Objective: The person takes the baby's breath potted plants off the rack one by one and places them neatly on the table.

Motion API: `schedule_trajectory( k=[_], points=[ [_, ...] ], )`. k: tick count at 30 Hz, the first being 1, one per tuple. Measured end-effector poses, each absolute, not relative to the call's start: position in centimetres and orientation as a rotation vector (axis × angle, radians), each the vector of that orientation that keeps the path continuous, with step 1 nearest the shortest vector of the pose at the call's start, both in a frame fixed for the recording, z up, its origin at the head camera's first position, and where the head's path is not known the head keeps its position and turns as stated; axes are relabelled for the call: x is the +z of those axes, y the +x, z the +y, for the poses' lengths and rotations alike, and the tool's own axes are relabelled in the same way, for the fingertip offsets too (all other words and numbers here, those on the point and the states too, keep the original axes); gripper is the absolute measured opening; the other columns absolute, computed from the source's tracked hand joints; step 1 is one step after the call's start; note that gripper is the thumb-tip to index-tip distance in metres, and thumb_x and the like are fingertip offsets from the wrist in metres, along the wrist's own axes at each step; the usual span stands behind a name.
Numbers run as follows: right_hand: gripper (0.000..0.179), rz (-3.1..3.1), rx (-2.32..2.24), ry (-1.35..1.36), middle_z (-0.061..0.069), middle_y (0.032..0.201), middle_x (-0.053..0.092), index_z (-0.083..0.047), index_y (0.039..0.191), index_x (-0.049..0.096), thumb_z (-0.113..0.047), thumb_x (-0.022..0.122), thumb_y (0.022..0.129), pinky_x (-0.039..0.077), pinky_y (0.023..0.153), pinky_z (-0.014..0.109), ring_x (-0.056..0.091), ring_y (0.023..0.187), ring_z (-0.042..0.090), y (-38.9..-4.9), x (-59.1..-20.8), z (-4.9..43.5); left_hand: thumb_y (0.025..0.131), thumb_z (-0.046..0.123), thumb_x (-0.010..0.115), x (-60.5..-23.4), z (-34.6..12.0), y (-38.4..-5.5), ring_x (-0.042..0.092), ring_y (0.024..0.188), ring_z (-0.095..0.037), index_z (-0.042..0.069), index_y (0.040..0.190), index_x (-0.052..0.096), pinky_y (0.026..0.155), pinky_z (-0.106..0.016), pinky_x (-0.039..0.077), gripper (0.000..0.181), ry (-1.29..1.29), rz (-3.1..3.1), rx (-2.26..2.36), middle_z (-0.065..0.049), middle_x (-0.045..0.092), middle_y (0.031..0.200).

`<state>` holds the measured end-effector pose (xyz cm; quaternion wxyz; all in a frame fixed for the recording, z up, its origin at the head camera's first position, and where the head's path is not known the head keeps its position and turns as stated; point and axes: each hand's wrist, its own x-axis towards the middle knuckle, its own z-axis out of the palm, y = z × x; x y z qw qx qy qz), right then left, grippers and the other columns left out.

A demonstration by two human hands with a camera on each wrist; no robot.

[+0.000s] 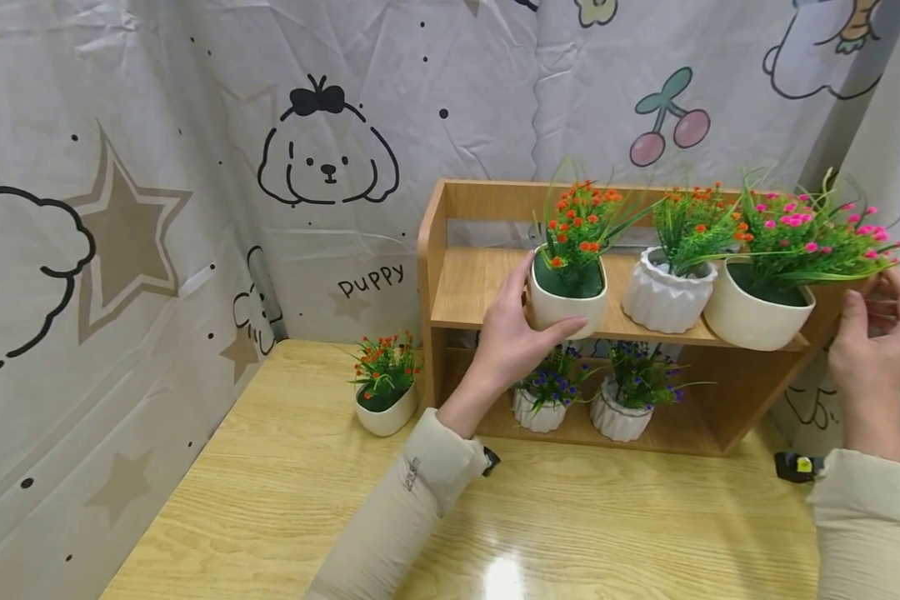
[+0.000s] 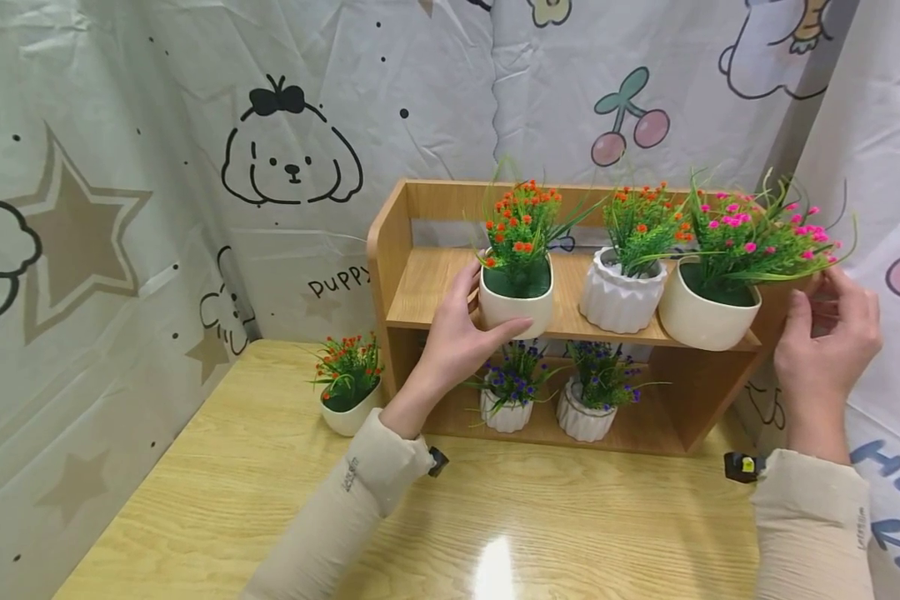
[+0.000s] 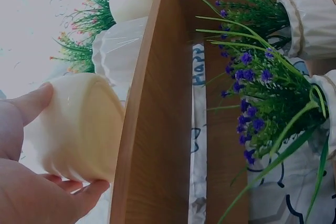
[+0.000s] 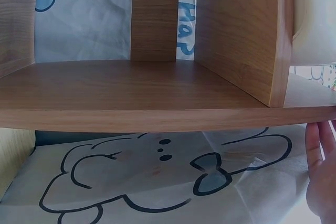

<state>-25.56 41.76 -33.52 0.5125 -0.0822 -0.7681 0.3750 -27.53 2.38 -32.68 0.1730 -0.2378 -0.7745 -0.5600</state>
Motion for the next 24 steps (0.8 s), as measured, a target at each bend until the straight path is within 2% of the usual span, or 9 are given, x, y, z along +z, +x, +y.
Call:
schedule_trajectory(
  k=[10, 18, 24],
  points=[
    [0.04, -1.85, 0.831, -0.199, -0.037, 0.111, 0.039, -0.03, 0.144, 0.059, -0.017, 0.054, 0.107, 0.04, 0.085, 0.007, 0.043, 0.097, -0.017, -25.8, -33.6, 42.1, 0.082, 0.028, 0.09, -32.6, 0.4, -26.7, 0.048, 0.143, -0.019, 0.017, 0.163, 0.03, 0.115, -0.044, 0.047, 0.102, -0.736, -2.12, -1.594, -0.003, 0.048, 0.156],
    [0.04, -1.854, 0.857, -0.222, -0.037, 0.111, 0.041, -0.032, 0.144, 0.058, -0.018, 0.053, 0.107, 0.04, 0.088, 0.009, 0.043, 0.098, -0.016, -25.6, -33.5, 41.9, 0.083, 0.026, 0.09, -32.3, -1.7, -25.7, 0.045, 0.146, -0.019, 0.02, 0.162, 0.031, 0.116, -0.047, 0.046, 0.099, -0.728, -2.082, -1.558, 0.0, 0.047, 0.158],
    [0.04, -1.85, 0.84, -0.213, -0.037, 0.111, 0.04, -0.031, 0.144, 0.059, -0.017, 0.054, 0.107, 0.04, 0.086, 0.008, 0.044, 0.097, -0.016, -25.7, -33.5, 42.0, 0.081, 0.024, 0.091, -32.0, -3.3, -24.3, 0.049, 0.143, -0.019, 0.018, 0.163, 0.031, 0.112, -0.044, 0.05, 0.102, -0.712, -2.039, -1.545, -0.002, 0.049, 0.157]
  ],
)
